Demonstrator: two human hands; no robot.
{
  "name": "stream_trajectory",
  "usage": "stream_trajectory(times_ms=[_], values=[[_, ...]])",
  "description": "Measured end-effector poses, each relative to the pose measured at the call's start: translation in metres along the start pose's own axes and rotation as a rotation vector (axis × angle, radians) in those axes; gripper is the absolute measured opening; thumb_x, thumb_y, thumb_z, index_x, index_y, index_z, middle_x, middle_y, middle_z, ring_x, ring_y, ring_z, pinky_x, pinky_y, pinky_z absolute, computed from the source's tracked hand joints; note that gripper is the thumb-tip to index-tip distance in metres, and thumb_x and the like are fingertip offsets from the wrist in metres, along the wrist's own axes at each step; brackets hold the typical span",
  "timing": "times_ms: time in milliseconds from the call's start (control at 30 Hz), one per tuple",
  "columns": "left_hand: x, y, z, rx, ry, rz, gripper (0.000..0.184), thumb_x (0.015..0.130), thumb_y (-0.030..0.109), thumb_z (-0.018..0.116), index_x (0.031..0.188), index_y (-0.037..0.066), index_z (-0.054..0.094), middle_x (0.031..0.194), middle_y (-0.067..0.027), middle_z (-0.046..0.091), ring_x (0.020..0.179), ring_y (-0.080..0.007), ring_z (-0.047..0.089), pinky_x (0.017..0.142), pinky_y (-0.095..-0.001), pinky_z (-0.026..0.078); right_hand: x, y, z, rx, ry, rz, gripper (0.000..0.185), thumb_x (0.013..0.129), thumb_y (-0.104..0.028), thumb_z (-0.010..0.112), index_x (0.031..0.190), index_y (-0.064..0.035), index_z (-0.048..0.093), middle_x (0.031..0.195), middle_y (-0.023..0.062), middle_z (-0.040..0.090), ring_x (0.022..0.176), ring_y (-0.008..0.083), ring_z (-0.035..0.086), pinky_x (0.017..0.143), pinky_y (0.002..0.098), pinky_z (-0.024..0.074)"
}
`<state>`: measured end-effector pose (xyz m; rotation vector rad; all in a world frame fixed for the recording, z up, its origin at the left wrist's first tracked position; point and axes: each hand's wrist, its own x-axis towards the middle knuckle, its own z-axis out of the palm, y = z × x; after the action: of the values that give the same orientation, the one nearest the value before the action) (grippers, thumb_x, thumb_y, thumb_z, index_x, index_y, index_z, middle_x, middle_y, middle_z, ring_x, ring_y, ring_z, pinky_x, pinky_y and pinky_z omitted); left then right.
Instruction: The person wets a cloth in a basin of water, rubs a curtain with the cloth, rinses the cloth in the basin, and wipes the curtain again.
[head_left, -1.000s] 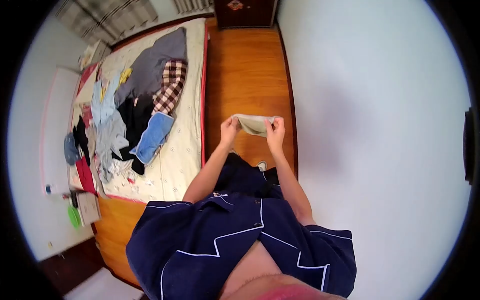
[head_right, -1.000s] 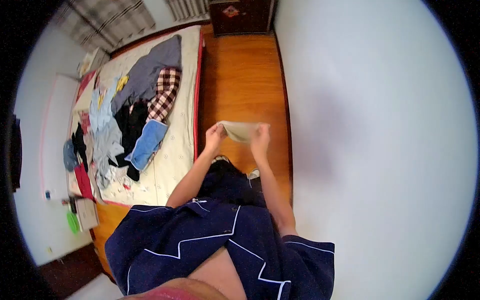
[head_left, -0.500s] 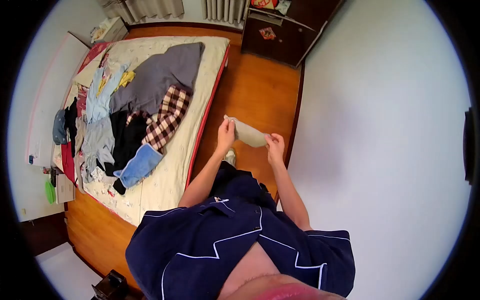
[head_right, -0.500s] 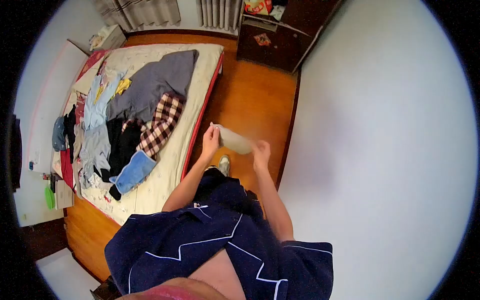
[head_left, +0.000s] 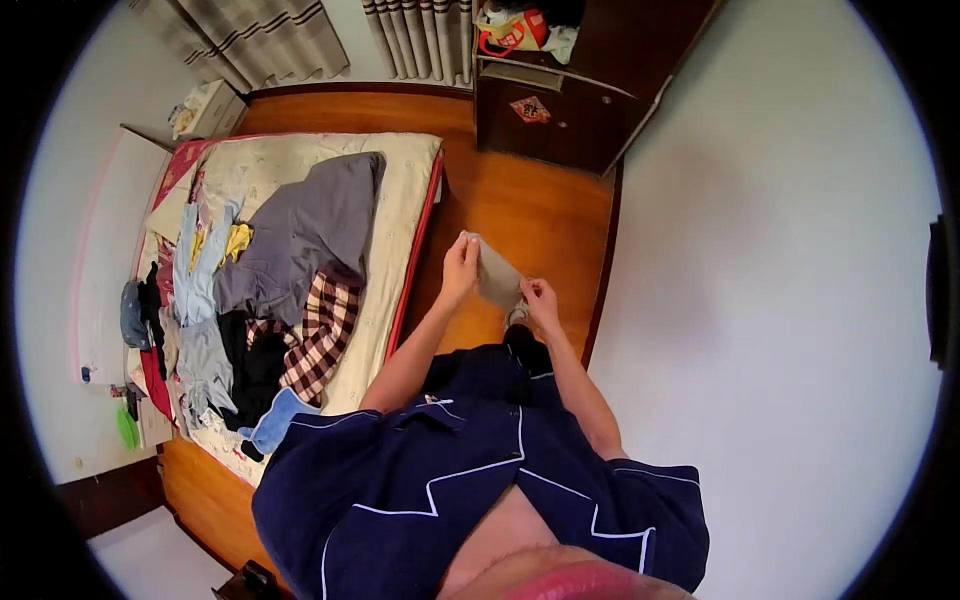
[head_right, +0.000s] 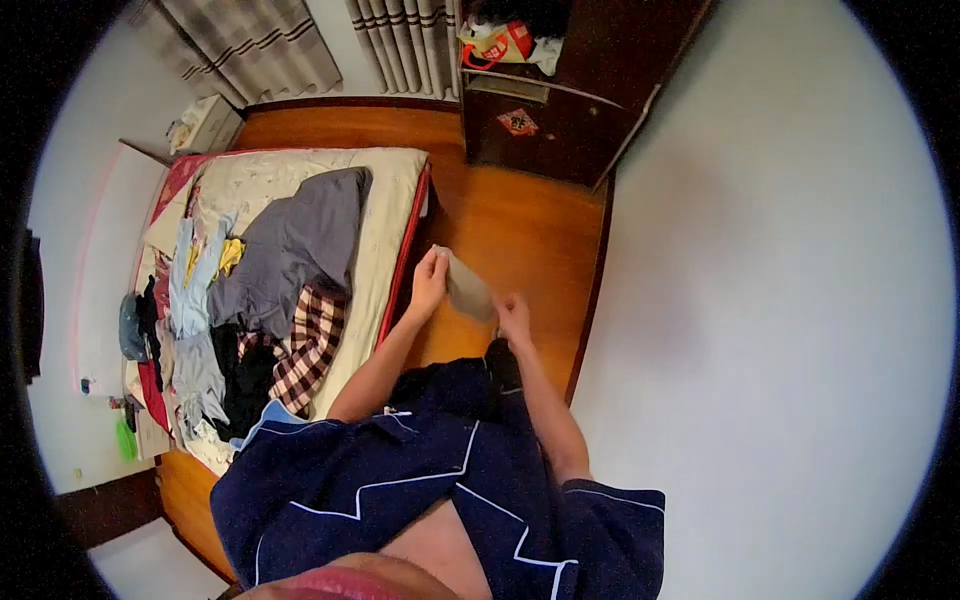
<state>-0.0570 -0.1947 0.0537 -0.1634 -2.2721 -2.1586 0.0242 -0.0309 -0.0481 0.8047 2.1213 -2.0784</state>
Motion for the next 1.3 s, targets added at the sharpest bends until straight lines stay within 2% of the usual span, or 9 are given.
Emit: stream_trajectory(times_ms=[200, 367, 400, 467, 667, 867, 933, 1200, 1300], values=[[0.091, -0.022, 0.008, 0.345, 0.161, -0.088, 0.026, 0.092, 0.022, 0.05, 0.081, -0.001, 0.056, 0.063, -0.0029, 0.054, 0.058, -0.0151, 0.052, 0.055, -0.0325, 0.041, 0.089, -0.101, -0.018, -0.332, -0.076, -0.372, 0.019, 0.088, -0.02, 0.057, 0.081, -0.0047, 0.048, 0.077, 0.0088, 0.053, 0.073, 0.0208, 0.052, 0.066, 0.0307, 0.0414], [0.137, -0.036, 0.008, 0.217, 0.418, -0.276, 0.025, 0.088, 0.021, 0.057, 0.081, -0.002, 0.058, 0.07, -0.0064, 0.06, 0.063, -0.0149, 0.056, 0.055, -0.0306, 0.044, 0.171, -0.173, -0.009, -0.679, 0.077, -1.125, 0.019, 0.088, -0.016, 0.056, 0.083, -0.0014, 0.046, 0.086, 0.0167, 0.055, 0.084, 0.0312, 0.055, 0.074, 0.0364, 0.0435], [0.151, -0.03, 0.008, 0.216, 0.474, -0.291, 0.023, 0.087, 0.02, 0.058, 0.083, -0.003, 0.058, 0.075, -0.0073, 0.061, 0.064, -0.014, 0.057, 0.053, -0.0292, 0.046, 0.19, -0.176, -0.001, -0.671, 0.055, -1.136, 0.019, 0.088, -0.016, 0.056, 0.083, -0.0014, 0.046, 0.086, 0.0167, 0.055, 0.084, 0.0312, 0.055, 0.074, 0.0364, 0.0435], [0.17, -0.022, 0.01, 0.206, 0.542, -0.368, 0.02, 0.086, 0.017, 0.06, 0.09, -0.003, 0.056, 0.074, -0.0088, 0.062, 0.061, -0.015, 0.057, 0.05, -0.0297, 0.045, 0.227, -0.174, 0.013, -0.506, -0.34, -0.758, 0.017, 0.089, -0.015, 0.054, 0.086, -0.0012, 0.045, 0.079, 0.0173, 0.054, 0.077, 0.0337, 0.055, 0.069, 0.0389, 0.044], [0.248, -0.033, -0.01, 0.376, 0.463, -0.392, 0.02, 0.086, 0.016, 0.054, 0.095, -0.002, 0.058, 0.069, -0.0139, 0.062, 0.063, -0.0221, 0.06, 0.059, -0.0338, 0.047, 0.301, -0.262, 0.079, -0.732, -0.594, -0.697, 0.018, 0.089, -0.016, 0.054, 0.085, -0.0015, 0.043, 0.077, 0.0176, 0.053, 0.071, 0.0362, 0.054, 0.061, 0.0417, 0.0417], [0.332, -0.066, -0.016, 0.325, 0.237, -0.368, 0.046, 0.087, 0.043, 0.054, 0.106, 0.002, 0.062, 0.087, -0.0201, 0.064, 0.079, -0.0289, 0.062, 0.073, -0.0355, 0.048, 0.384, -0.32, 0.149, -0.927, -0.671, -0.861, 0.02, 0.088, -0.018, 0.056, 0.084, -0.0032, 0.043, 0.074, 0.0156, 0.053, 0.069, 0.0351, 0.054, 0.06, 0.042, 0.042], [0.355, -0.058, -0.024, 0.628, 0.187, -0.201, 0.044, 0.084, 0.043, 0.056, 0.107, 0.005, 0.063, 0.086, -0.021, 0.06, 0.078, -0.0319, 0.06, 0.075, -0.0375, 0.048, 0.412, -0.33, 0.169, -0.89, -0.692, -0.971, 0.02, 0.087, -0.018, 0.057, 0.084, -0.0039, 0.043, 0.074, 0.0148, 0.053, 0.07, 0.0351, 0.054, 0.06, 0.0416, 0.0425], [0.454, -0.058, -0.054, 0.697, 0.164, -0.382, 0.023, 0.079, 0.024, 0.058, 0.09, 0.007, 0.068, 0.097, -0.0206, 0.055, 0.092, -0.0353, 0.055, 0.08, -0.0436, 0.046, 0.476, -0.369, 0.216, -0.896, -0.625, -0.946, 0.02, 0.085, -0.016, 0.058, 0.083, -0.0025, 0.044, 0.078, 0.0155, 0.051, 0.077, 0.0354, 0.052, 0.066, 0.0437, 0.0418], [0.484, -0.072, -0.051, 0.823, 0.452, -0.169, 0.028, 0.081, 0.023, 0.055, 0.076, -0.002, 0.065, 0.09, -0.0216, 0.059, 0.082, -0.0393, 0.056, 0.078, -0.0446, 0.046, 0.504, -0.361, 0.231, -0.73, -0.598, -0.995, 0.021, 0.082, -0.015, 0.062, 0.078, -0.0018, 0.047, 0.077, 0.0169, 0.049, 0.074, 0.0342, 0.049, 0.064, 0.043, 0.0383]])
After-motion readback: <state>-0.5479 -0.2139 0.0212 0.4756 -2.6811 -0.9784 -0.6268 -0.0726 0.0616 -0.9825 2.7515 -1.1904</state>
